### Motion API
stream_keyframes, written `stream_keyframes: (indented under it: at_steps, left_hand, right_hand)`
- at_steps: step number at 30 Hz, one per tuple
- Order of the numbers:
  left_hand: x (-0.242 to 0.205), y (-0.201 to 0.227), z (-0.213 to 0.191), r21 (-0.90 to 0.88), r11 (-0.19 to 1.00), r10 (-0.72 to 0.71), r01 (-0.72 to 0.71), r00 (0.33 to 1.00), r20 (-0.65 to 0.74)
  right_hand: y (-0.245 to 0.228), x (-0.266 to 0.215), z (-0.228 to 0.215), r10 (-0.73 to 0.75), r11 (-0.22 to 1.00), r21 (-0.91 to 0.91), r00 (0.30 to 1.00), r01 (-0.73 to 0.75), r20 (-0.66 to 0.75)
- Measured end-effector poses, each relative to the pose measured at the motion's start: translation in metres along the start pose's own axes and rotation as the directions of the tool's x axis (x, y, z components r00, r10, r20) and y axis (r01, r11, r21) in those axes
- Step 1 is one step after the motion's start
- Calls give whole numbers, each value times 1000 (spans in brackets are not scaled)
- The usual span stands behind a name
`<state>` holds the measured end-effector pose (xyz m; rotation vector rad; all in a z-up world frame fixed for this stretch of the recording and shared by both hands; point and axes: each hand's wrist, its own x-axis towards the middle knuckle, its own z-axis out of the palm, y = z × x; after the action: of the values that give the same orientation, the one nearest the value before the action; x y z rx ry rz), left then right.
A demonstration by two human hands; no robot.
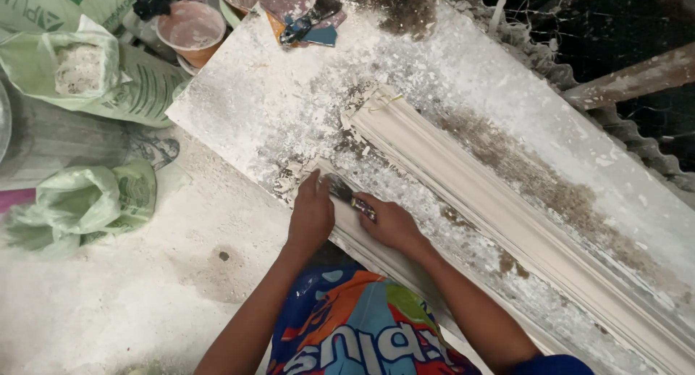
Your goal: Cleaning and shaping decorative plaster molding pieces using a manual scraper on a workshop bench.
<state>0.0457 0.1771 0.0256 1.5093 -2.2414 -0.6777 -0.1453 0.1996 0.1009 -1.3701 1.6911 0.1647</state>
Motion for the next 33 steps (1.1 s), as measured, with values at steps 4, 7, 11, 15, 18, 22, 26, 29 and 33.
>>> stream_keyframes:
  at_steps: [4, 7, 11, 15, 18, 22, 26, 29, 33]
  left_hand:
    - [0, 3, 12, 164, 984, 76, -66, 995, -60]
    - [6, -3, 11, 197, 972, 139, -127, 989, -45]
    - [10, -9, 21, 260, 955, 163, -146, 986, -44]
    - [11, 2, 20, 294, 946, 161, -140, 986, -46]
    - [17, -4, 7, 351, 930, 145, -109, 986, -78]
    - [17, -1, 17, 322, 942, 130, -96, 988, -85]
    - [14, -1, 12, 332, 940, 119, -76, 986, -112]
    - [15, 13, 0, 361, 928, 143, -86, 981, -133]
    - [20, -5, 2, 408, 910, 152, -69, 973, -175]
  right_hand:
    - [-8, -4, -28, 6, 999, -38, 999, -4, 36]
    - [-15, 1, -39, -24, 998, -61, 997, 29, 75]
    - [-10, 1, -39, -61, 997, -46, 995, 65, 78]
    - [-11, -1, -51, -57, 997, -43, 994, 61, 96]
    - [-14, 12, -43, -85, 995, -42, 994, 88, 69]
    - [-7, 10, -42, -68, 996, -53, 995, 72, 75]
    - [-12, 10, -36, -94, 994, -42, 993, 97, 68]
    - [-6, 6, -37, -87, 996, -30, 994, 89, 63]
    - [-13, 21, -33, -115, 993, -21, 993, 116, 41]
